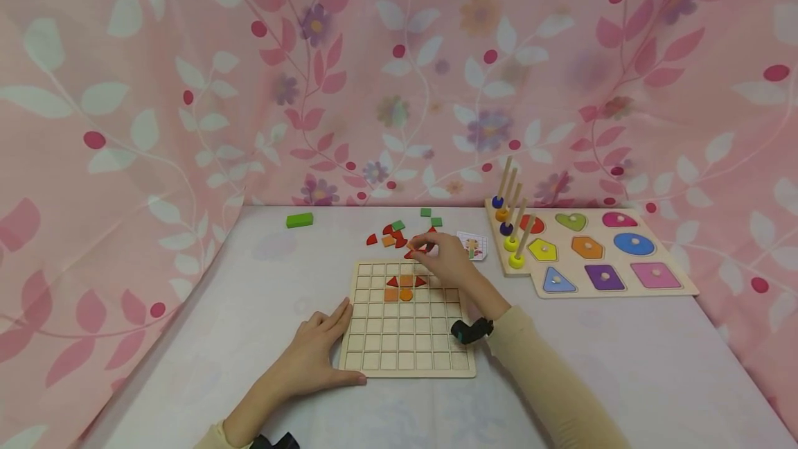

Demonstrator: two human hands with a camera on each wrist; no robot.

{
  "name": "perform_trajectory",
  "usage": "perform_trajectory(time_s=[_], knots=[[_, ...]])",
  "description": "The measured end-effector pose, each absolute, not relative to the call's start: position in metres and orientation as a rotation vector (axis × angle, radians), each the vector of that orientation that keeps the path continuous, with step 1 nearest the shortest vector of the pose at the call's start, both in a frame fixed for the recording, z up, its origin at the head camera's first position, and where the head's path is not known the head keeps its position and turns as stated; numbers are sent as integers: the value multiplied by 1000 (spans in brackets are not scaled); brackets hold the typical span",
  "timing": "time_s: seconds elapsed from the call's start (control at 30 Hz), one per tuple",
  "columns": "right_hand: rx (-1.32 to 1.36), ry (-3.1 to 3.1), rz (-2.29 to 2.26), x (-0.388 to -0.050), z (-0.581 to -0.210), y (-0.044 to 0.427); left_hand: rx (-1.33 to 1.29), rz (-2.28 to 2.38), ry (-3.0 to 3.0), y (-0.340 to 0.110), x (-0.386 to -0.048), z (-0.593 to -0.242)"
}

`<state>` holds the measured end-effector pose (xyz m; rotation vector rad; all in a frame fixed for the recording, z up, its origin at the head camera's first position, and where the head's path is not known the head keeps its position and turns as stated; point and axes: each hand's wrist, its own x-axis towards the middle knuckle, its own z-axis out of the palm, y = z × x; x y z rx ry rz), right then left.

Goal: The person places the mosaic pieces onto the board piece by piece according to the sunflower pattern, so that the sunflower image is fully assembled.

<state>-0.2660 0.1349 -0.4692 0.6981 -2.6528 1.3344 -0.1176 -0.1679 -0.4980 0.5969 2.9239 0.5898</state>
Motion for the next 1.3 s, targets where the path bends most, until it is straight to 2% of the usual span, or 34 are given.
perform_trajectory(time_s=[0.17, 0.43, 1.3], knots=[[654, -2705, 1291, -292, -476, 145, 606, 594, 2918, -167, -118, -498], [720, -2801, 1312, -313, -487, 143, 614, 583, 2918, -166, -118, -498], [856, -2957, 985, -337, -471, 131, 588, 574, 2911, -167, -119, -496]])
